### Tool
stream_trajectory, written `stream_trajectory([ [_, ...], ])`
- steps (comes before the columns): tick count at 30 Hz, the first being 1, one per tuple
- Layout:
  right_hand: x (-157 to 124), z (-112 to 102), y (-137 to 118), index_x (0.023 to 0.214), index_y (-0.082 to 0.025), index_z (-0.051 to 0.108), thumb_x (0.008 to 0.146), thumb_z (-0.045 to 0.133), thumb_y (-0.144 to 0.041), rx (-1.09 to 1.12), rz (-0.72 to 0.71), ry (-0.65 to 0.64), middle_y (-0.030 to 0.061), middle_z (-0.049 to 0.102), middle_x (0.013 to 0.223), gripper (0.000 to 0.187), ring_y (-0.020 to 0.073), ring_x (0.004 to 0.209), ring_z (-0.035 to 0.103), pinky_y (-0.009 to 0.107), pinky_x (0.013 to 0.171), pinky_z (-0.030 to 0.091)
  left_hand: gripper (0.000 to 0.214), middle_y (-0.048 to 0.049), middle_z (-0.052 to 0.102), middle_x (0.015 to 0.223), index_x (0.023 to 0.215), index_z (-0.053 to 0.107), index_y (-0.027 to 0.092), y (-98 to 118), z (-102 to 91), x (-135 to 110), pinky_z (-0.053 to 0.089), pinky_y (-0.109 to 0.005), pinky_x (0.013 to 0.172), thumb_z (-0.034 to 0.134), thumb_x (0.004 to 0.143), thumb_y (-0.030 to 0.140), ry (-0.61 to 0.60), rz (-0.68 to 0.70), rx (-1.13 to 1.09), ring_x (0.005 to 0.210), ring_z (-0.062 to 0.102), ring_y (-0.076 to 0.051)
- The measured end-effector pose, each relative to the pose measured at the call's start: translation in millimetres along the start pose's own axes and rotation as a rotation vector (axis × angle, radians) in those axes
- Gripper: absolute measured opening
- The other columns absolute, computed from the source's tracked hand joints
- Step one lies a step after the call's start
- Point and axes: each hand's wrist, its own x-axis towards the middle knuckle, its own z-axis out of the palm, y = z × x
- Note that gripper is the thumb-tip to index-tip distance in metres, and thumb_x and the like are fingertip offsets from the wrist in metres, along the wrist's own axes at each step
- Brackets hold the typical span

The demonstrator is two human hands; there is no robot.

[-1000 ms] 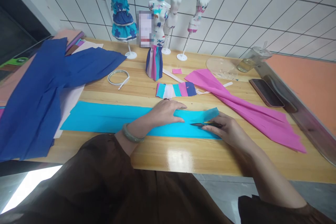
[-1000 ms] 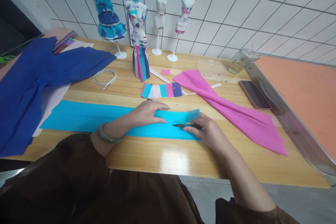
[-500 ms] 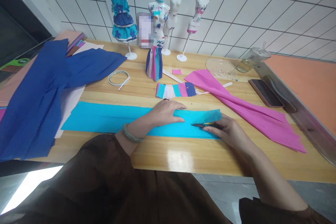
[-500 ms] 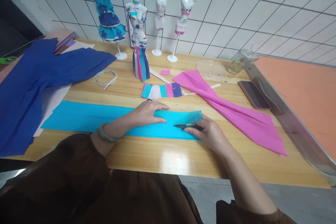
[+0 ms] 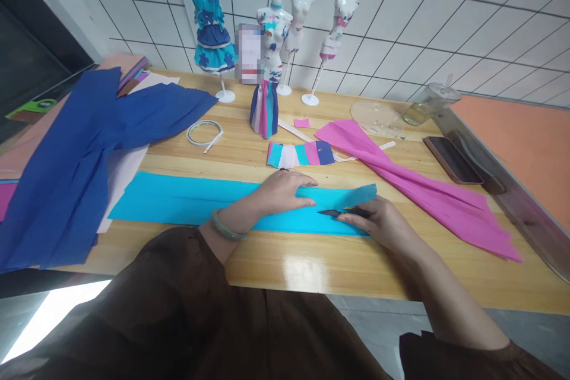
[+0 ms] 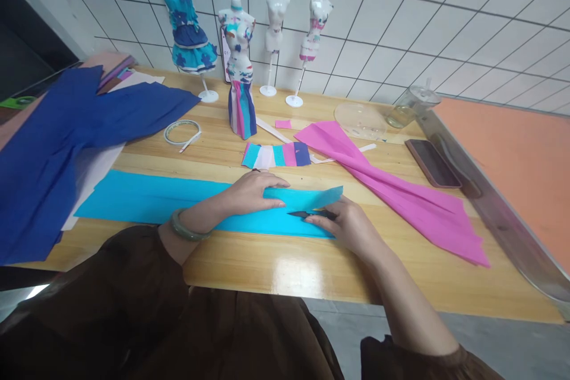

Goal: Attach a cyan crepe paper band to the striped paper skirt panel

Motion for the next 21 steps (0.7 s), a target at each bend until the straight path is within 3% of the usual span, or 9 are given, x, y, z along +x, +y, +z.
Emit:
stream_trajectory([
  [8, -0.9, 0.6, -1.8, 0.098, -0.028, 0.071, 0.08, 0.059, -0.046, 0.066, 0.021, -0.014, 0.0048, 0.069, 0.098, 0.029, 0.0238, 0.085, 0.063, 0.036, 0.071, 0.051, 0.037, -0.004, 0.065, 0.115, 0.112, 0.062, 0.018, -1.8, 1.1, 0.5, 0.041, -0.034, 0.094, 0.058, 0.08, 0.037, 0.021, 0.019, -0.02, 0.108, 0.057, -0.02],
  [16, -2.9, 1.0, -0.3, 0.09, -0.025, 0.074, 0.078, 0.059, -0.05, -0.044, 0.011, 0.063, 0.0068, 0.068, 0.083, 0.031, 0.0234, 0.075, 0.062, 0.035, 0.062, 0.05, 0.031, -0.0038, 0.065, 0.115, 0.111, 0.062, 0.019, -4.5, 2.1, 1.8, 0.042, -0.032, 0.094, 0.054, 0.084, 0.031, 0.015, 0.027, -0.022, 0.108, 0.058, -0.018],
  [21, -2.1, 1.7, 0.6, 0.094, -0.026, 0.073, 0.08, 0.058, -0.048, -0.047, -0.02, 0.053, 0.0064, 0.068, 0.088, 0.03, 0.0223, 0.078, 0.061, 0.033, 0.064, 0.049, 0.031, -0.0036, 0.066, 0.114, 0.11, 0.063, 0.019, -3.8, 1.9, 1.5, 0.042, -0.032, 0.093, 0.056, 0.083, 0.032, 0.021, 0.015, -0.028, 0.107, 0.058, -0.018],
])
